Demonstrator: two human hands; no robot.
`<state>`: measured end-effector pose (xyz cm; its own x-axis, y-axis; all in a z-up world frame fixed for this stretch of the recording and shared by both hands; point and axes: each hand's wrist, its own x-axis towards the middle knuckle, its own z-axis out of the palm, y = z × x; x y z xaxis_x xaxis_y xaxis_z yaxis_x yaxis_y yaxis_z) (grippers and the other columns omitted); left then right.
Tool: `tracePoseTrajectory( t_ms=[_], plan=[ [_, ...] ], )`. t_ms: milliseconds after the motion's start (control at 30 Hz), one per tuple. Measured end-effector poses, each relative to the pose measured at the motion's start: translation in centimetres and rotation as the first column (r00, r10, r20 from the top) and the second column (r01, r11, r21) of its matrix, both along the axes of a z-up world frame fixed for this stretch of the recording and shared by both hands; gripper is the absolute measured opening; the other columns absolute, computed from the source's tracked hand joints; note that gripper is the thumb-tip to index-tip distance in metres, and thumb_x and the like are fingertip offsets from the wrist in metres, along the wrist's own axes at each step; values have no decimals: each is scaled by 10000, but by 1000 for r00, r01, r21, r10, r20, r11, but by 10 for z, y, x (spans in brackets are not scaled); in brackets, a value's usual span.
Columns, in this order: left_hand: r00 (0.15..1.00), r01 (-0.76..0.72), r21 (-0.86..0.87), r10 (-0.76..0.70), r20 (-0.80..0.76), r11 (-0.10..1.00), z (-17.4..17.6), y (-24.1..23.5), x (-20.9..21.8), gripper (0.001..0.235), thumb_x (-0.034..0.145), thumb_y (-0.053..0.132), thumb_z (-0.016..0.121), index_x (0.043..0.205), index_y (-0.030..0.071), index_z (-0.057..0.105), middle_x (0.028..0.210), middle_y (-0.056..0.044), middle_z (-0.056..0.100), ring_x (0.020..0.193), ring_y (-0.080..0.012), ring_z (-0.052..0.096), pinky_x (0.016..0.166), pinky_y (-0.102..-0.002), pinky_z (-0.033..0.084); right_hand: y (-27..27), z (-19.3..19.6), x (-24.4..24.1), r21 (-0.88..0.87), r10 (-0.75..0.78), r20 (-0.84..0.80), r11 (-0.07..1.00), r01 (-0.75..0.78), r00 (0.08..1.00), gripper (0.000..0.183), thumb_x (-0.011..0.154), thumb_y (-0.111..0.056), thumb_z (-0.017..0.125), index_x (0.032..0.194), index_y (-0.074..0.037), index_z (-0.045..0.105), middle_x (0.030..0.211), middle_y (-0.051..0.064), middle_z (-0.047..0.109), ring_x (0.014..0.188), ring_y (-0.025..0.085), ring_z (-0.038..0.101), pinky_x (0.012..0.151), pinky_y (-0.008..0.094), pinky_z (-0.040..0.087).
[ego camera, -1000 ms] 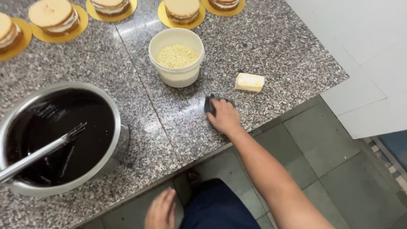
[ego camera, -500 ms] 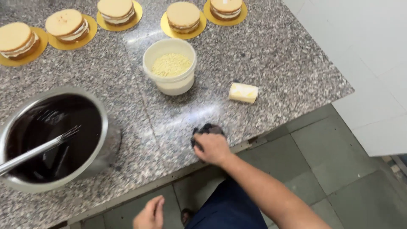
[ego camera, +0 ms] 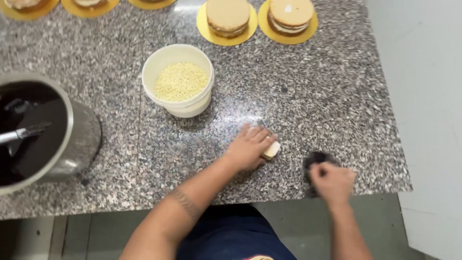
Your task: The recorder unwraps a block of butter and uses a long knife to cut it into smaller cubes on a kitchen counter.
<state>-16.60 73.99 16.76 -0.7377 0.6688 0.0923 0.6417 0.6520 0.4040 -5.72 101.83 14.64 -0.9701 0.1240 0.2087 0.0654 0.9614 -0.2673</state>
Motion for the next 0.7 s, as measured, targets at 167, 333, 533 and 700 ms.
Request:
tracePoseTrajectory(
  t_ms=[167,333,533,700],
  plan=[
    [999,6,-66,-3,44,998,-14,-5,2,658,777,411,844,1278,58,606,1251,-160,624,1219,-354,553,1072,-540,407,108,-61,-45,202,-286,103,944,262,953,397,976,-495,678,756,-172,748,721,133,686,703,367,662,712,483,492],
    [866,-442,93,397,303,892,27,-96,6,434,704,381,877,994,82,753,1015,-171,723,974,-389,672,880,-486,535,87,-75,-106,0,-282,-6,959,282,959,329,940,-411,679,814,-114,747,741,134,692,652,334,645,655,460,492],
    [634,-748,332,470,614,575,35,-159,9,532,743,348,862,1151,56,686,1094,-101,767,997,-212,748,891,-345,579,-228,17,-71,-225,581,-69,783,-580,811,125,708,-323,794,633,-225,768,600,41,661,608,286,623,696,457,449],
    [646,-748,284,560,520,599,49,-224,56,538,750,281,876,1182,32,675,1097,-113,737,990,-204,712,875,-344,556,-213,21,-91,147,550,191,803,-578,813,214,763,-318,730,586,-199,708,528,18,634,494,222,603,605,444,483]
  ],
)
